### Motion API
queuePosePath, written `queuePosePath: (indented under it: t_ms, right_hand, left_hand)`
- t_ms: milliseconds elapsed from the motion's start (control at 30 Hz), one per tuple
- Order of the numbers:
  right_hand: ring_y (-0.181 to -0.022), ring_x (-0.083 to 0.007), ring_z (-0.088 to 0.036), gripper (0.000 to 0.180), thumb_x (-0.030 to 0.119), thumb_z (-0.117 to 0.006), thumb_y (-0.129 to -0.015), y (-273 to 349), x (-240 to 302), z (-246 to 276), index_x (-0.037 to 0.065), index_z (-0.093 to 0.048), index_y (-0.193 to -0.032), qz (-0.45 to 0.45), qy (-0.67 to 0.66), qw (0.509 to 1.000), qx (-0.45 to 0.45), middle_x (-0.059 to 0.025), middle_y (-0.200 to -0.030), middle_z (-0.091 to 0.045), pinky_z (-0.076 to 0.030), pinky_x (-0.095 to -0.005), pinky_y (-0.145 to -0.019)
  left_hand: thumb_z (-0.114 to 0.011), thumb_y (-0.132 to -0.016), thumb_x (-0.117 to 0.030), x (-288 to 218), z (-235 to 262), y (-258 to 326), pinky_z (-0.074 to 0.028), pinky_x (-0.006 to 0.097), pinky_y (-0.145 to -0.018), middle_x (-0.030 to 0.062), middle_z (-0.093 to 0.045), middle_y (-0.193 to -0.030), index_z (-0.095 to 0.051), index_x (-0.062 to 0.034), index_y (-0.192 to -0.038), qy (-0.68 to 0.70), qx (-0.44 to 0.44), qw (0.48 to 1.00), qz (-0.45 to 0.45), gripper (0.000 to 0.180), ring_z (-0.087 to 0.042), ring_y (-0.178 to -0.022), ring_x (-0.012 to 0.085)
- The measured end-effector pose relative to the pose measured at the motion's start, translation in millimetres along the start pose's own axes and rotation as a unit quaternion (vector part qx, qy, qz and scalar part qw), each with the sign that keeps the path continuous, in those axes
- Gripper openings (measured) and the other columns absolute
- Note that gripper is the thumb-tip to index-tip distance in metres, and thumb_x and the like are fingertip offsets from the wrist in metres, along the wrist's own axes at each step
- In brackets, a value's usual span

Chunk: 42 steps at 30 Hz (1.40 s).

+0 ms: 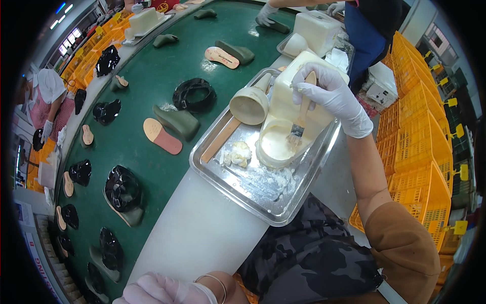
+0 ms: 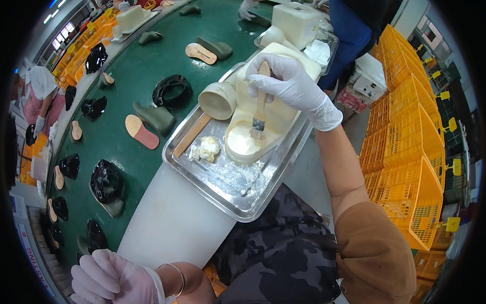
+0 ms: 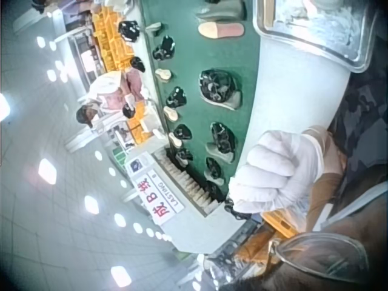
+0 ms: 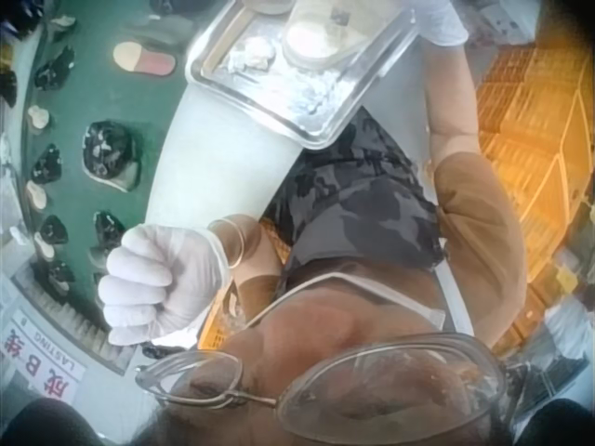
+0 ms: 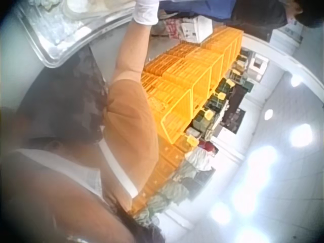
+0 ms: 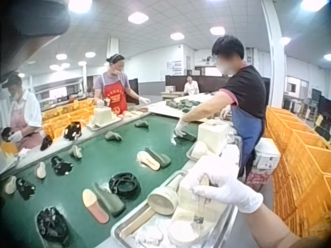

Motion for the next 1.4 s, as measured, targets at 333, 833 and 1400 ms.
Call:
queuePosePath:
  t_ms: [333, 833, 1400]
  right_hand:
    - [-0.062, -0.0047, -0.053, 0.01, 0.014, -0.056, -0.086, -8, 4, -4, 0.005, -0.057, -0.088, 0.009, 0.069, 0.998, -0.005, -0.0008, -0.075, -0.059, -0.043, -0.0184, -0.052]
    - [-0.06, -0.0006, -0.036, 0.014, 0.012, -0.05, -0.091, -1, -46, 48, 0.007, -0.057, -0.101, -0.012, 0.089, 0.991, -0.103, 0.0044, -0.083, -0.052, -0.027, -0.0125, -0.054]
    - [-0.063, 0.001, -0.038, 0.017, 0.011, -0.051, -0.091, -11, -62, 71, 0.005, -0.057, -0.106, -0.007, 0.087, 0.996, -0.037, 0.005, -0.086, -0.053, -0.028, -0.0128, -0.054]
  left_hand:
    - [-0.047, -0.09, -0.019, 20, 17, -8, -0.035, 0.026, -0.041, 0.0038, -0.049, -0.072, -0.046, -0.0057, -0.09, -0.462, 0.036, 0.886, -0.034, 0.013, -0.049, -0.053, 0.013]
    - [-0.059, -0.068, -0.016, 25, -21, 30, -0.041, 0.032, -0.046, 0.0058, -0.053, -0.066, -0.055, -0.0081, -0.069, -0.228, 0.217, 0.947, -0.067, 0.009, -0.051, -0.053, 0.0222]
    - [-0.056, -0.077, -0.013, 20, -41, 35, -0.041, 0.026, -0.042, 0.0012, -0.055, -0.077, -0.053, -0.0088, -0.079, -0.178, 0.188, 0.954, -0.153, 0.005, -0.054, -0.055, 0.0164]
Point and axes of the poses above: each hand's wrist, its own y-axis away from the middle knuckle, its own z-axis out of the back of the hand, x = y × z, the point moved 6 cm from there along -y, towards the middle knuckle
